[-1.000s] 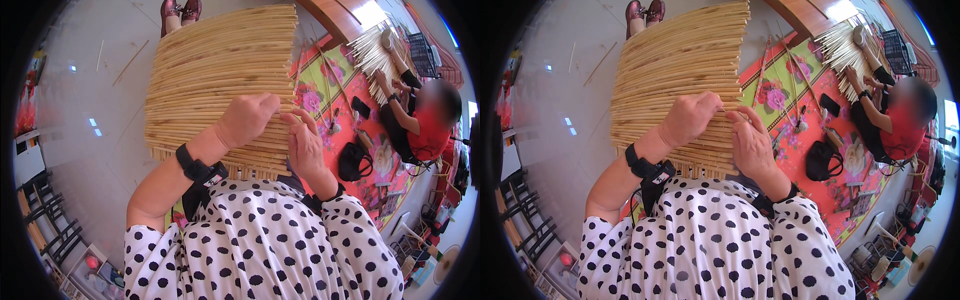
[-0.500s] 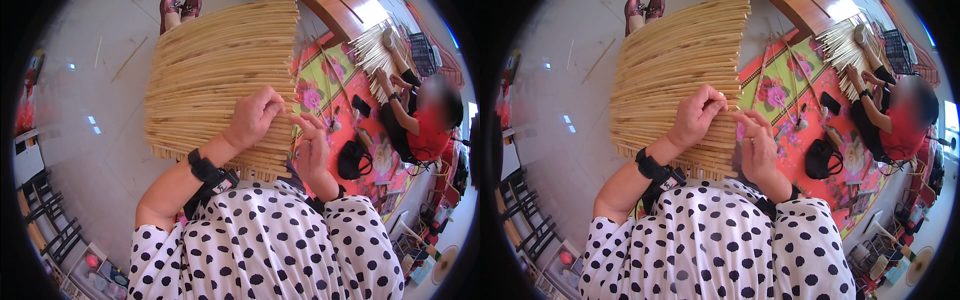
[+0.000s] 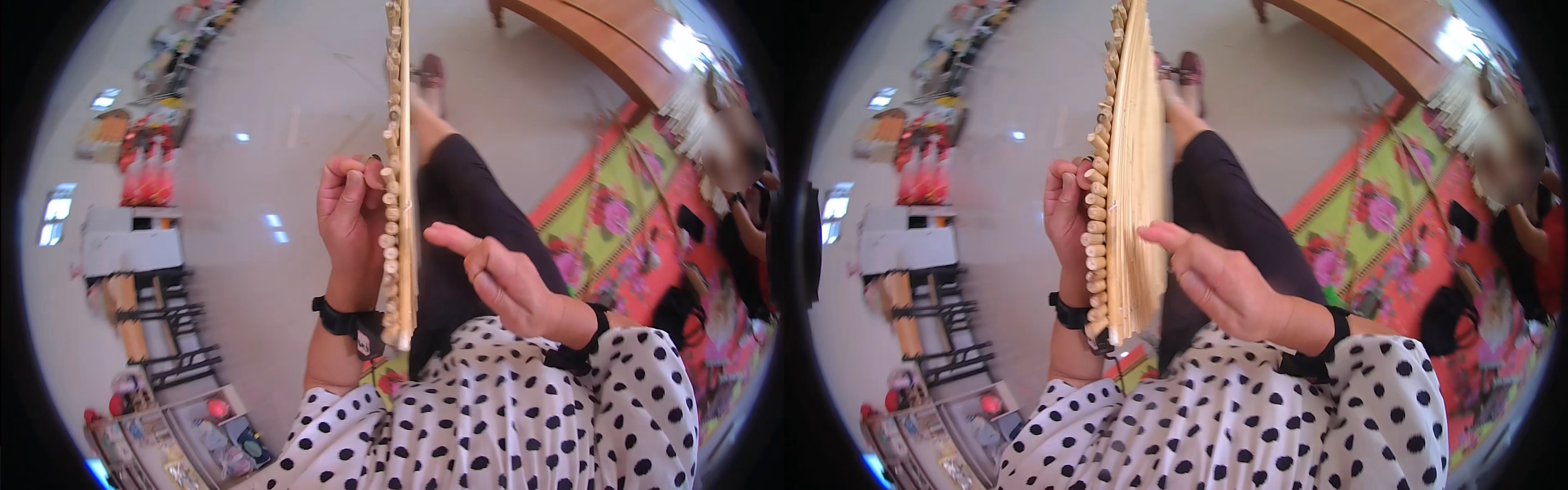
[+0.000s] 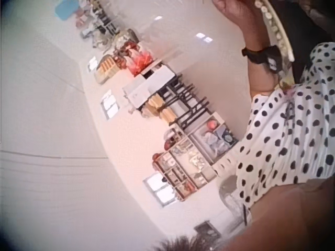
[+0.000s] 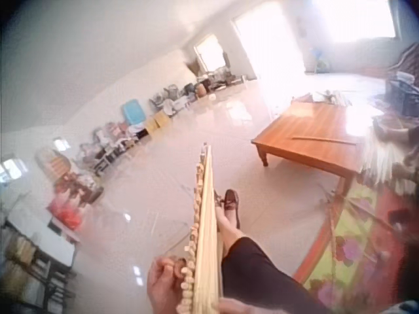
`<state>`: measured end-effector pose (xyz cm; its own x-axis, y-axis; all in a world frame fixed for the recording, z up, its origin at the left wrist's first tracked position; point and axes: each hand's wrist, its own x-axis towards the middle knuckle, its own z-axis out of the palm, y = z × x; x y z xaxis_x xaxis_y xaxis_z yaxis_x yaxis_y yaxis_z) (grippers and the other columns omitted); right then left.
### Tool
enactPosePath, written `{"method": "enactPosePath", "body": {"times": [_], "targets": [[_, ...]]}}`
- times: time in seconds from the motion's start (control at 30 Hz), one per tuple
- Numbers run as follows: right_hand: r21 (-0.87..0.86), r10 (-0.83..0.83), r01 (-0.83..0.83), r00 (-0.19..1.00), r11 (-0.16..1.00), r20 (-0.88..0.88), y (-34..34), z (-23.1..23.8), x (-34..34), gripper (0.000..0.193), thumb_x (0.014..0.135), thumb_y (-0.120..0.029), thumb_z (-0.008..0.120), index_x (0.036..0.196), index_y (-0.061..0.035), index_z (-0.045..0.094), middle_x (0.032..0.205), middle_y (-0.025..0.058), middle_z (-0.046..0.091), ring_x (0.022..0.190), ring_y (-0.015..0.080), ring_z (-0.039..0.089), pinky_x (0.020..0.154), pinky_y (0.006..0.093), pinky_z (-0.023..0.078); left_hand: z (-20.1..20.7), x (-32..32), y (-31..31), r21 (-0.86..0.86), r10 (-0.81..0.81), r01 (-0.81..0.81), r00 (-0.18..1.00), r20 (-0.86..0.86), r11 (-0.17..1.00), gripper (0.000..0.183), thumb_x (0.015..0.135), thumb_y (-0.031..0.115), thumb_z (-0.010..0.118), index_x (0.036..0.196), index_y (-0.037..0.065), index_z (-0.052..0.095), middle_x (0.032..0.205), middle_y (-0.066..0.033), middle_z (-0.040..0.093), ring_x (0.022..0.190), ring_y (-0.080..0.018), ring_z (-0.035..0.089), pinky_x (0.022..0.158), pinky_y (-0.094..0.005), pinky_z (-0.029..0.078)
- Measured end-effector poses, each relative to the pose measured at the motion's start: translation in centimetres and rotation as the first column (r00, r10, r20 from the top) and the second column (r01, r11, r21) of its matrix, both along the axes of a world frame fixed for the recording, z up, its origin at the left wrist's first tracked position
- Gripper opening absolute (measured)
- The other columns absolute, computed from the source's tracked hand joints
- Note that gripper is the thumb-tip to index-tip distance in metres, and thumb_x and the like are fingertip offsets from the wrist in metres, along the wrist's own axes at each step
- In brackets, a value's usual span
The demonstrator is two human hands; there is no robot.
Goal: The person sits on the floor and weaves a bamboo mat using thin bamboo strips and a white string. They use a small knife to cut the string and adjust the bamboo strips to ensure a tight weave.
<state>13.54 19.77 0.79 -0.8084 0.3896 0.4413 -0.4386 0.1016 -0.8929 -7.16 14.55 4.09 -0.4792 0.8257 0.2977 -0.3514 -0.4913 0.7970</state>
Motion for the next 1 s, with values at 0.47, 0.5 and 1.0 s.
{"method": "enactPosePath", "body": {"times": [0.47, 0.5, 1.0], "targets": [[0.375, 0.173, -0.063, 0.947, 0.925, -0.269, -8.7, 1.7, -8.9, 0.032, 0.071, -0.004, 0.063, 0.096, 0.0076, 0.047, 0.139, 0.0288, 0.041, 0.129, 0.0484, 0.04, 0.105, 0.0521, 0.036, 1.6, -3.2, -12.2, -0.239, 0.317, -0.288, 0.944, 0.092, 0.927, 0.019, 0.102, 0.027, 0.046, 0.101, 0.009, 0.05, 0.099, -0.0035, 0.059, 0.089, -0.0125, 0.059, 0.082, -0.0307, 0.052], [0.401, 0.187, -0.072, 0.949, 0.913, -0.255, -8.4, 1.8, -8.7, 0.033, 0.069, -0.004, 0.063, 0.096, 0.0082, 0.047, 0.139, 0.0293, 0.041, 0.129, 0.0483, 0.04, 0.105, 0.0519, 0.036, 1.4, -3.1, -12.2, -0.249, 0.319, -0.288, 0.943, 0.093, 0.925, 0.018, 0.102, 0.027, 0.046, 0.1, 0.009, 0.05, 0.098, -0.0033, 0.059, 0.089, -0.0123, 0.058, 0.083, -0.0304, 0.052], [0.055, -0.261, 0.255, 0.947, 0.965, 0.188, -4.9, 1.2, -9.3, 0.007, 0.081, -0.001, 0.067, 0.08, 0.0014, 0.06, 0.073, 0.0139, 0.062, 0.065, 0.0276, 0.064, 0.061, 0.0327, 0.051, -4.2, -3.7, -11.4, -0.252, 0.201, -0.139, 0.951, 0.236, 0.958, 0.016, 0.102, 0.021, 0.048, 0.092, 0.009, 0.052, 0.09, -0.0013, 0.057, 0.082, -0.012, 0.053, 0.081, -0.0268, 0.046]]}}
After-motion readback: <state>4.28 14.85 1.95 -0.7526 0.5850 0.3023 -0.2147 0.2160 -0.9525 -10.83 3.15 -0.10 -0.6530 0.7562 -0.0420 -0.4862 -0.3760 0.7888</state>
